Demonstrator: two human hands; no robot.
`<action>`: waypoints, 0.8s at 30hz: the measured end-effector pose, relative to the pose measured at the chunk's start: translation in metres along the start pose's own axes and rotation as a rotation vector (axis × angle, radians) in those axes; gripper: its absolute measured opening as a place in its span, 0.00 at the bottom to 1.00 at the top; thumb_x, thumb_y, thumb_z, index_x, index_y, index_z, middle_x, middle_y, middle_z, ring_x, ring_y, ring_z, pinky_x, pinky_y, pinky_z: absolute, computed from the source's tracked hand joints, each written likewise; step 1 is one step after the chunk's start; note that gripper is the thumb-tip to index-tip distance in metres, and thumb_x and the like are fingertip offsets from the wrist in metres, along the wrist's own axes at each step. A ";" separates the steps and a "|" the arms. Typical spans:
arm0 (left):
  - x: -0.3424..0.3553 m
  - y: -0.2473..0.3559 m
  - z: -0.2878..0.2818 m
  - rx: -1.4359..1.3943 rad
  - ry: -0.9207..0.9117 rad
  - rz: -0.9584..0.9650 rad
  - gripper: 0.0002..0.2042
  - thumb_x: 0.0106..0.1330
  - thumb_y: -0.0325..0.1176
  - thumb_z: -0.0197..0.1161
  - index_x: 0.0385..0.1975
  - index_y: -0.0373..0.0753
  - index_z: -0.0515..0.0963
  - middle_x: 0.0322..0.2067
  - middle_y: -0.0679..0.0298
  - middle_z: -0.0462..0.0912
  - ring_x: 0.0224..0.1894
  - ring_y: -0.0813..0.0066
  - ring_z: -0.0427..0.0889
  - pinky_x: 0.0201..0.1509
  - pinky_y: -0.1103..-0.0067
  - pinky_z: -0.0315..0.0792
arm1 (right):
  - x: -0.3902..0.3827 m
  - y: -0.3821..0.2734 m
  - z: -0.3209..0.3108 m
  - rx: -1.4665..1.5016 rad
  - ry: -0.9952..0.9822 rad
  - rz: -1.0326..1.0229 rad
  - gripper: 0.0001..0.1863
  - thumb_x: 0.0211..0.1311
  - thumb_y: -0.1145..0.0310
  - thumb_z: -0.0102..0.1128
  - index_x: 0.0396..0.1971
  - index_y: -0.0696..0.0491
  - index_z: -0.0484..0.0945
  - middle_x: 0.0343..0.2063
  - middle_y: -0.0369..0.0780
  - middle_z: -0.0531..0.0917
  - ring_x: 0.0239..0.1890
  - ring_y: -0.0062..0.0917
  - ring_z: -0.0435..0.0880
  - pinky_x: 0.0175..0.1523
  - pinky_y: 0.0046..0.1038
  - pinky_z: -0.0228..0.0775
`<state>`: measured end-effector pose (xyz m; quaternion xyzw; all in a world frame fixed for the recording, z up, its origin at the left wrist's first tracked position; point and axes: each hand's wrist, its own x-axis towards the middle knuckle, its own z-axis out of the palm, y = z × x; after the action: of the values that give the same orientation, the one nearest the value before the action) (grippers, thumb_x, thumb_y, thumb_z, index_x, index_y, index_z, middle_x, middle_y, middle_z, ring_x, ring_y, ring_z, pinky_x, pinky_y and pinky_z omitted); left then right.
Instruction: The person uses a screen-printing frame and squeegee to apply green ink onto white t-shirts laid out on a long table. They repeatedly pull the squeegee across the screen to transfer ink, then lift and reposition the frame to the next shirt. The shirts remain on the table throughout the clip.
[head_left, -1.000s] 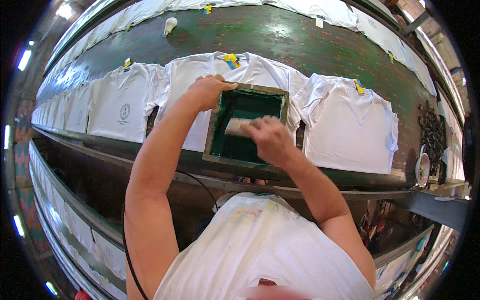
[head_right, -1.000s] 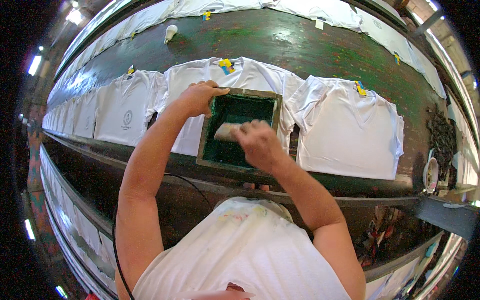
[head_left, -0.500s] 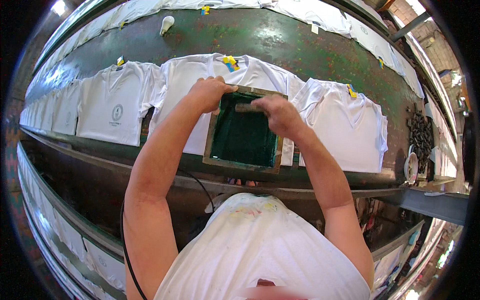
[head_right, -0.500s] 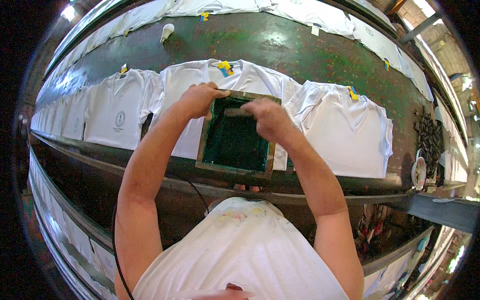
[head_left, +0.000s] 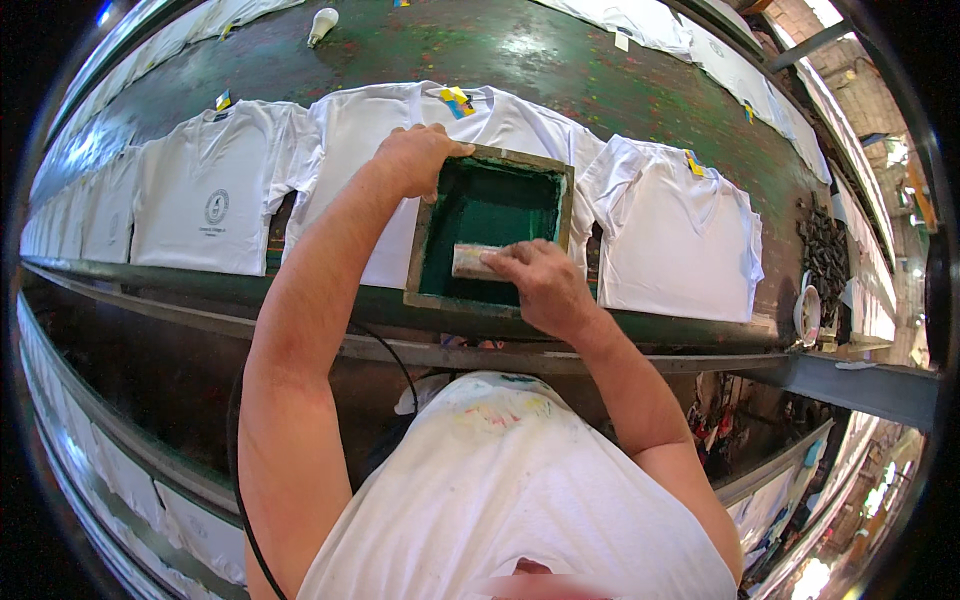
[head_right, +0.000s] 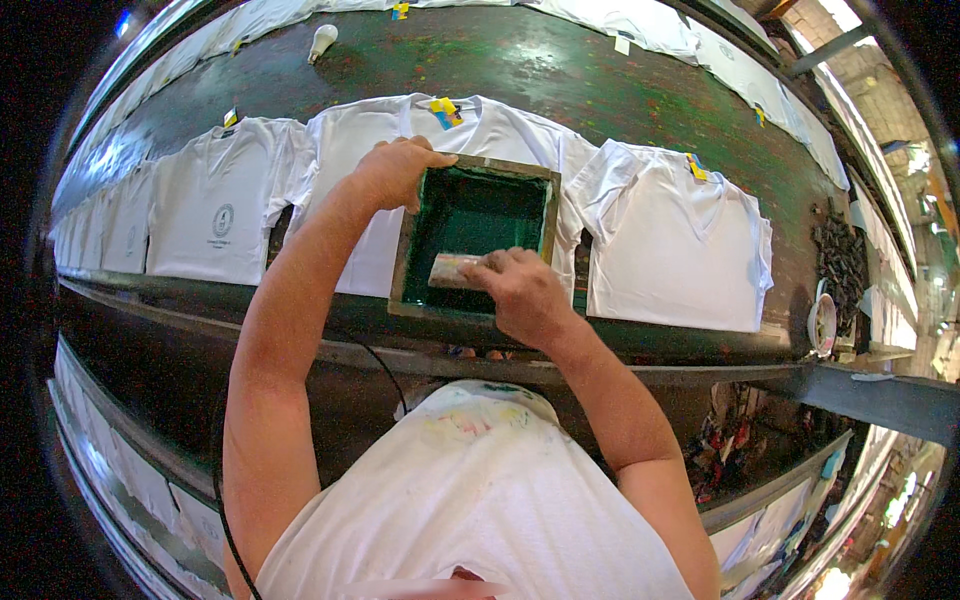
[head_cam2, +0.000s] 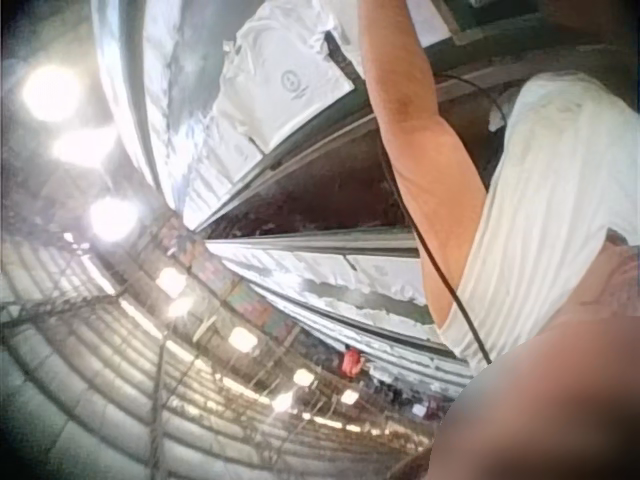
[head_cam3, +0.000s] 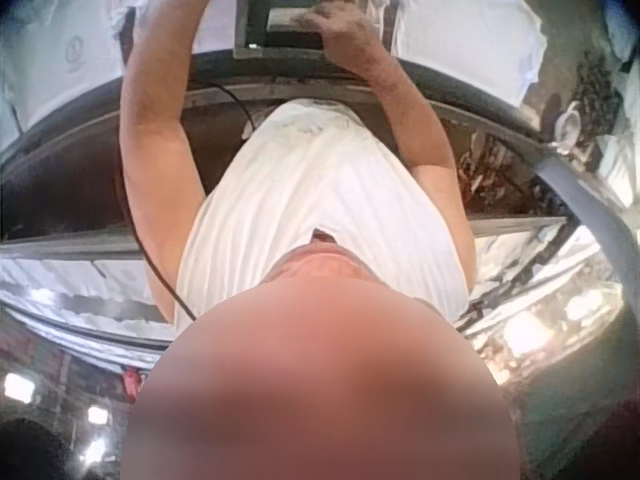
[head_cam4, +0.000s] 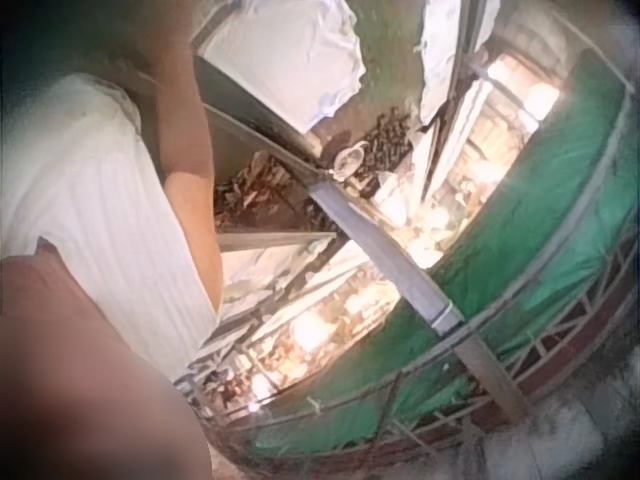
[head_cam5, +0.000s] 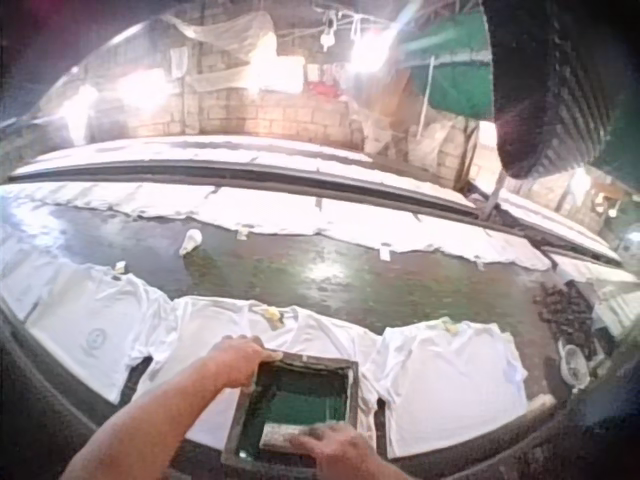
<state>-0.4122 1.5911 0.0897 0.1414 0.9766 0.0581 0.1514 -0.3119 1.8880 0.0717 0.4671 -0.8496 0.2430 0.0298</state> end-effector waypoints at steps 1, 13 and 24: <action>-0.001 -0.001 0.001 -0.004 0.008 -0.003 0.49 0.46 0.30 0.91 0.75 0.62 0.81 0.67 0.58 0.84 0.71 0.52 0.83 0.72 0.54 0.78 | -0.006 -0.006 0.001 -0.003 -0.004 0.002 0.27 0.55 0.80 0.68 0.58 0.50 0.89 0.45 0.44 0.90 0.45 0.43 0.87 0.55 0.44 0.80; -0.054 0.012 0.091 -0.769 0.481 -0.326 0.25 0.60 0.25 0.79 0.61 0.35 0.88 0.54 0.44 0.90 0.61 0.47 0.89 0.66 0.61 0.82 | -0.044 -0.042 0.004 0.115 -0.038 0.060 0.27 0.61 0.70 0.80 0.62 0.51 0.86 0.57 0.44 0.87 0.59 0.44 0.84 0.67 0.43 0.78; -0.094 0.056 0.143 -0.651 0.778 -0.175 0.22 0.63 0.15 0.66 0.57 0.37 0.89 0.66 0.44 0.83 0.69 0.41 0.79 0.75 0.56 0.73 | -0.081 -0.013 0.011 0.177 0.418 0.402 0.29 0.70 0.71 0.73 0.70 0.58 0.80 0.67 0.52 0.83 0.68 0.52 0.80 0.76 0.47 0.70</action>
<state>-0.2670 1.6270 -0.0107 -0.0275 0.9002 0.3943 -0.1828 -0.2539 1.9404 0.0442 0.2301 -0.8759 0.4083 0.1146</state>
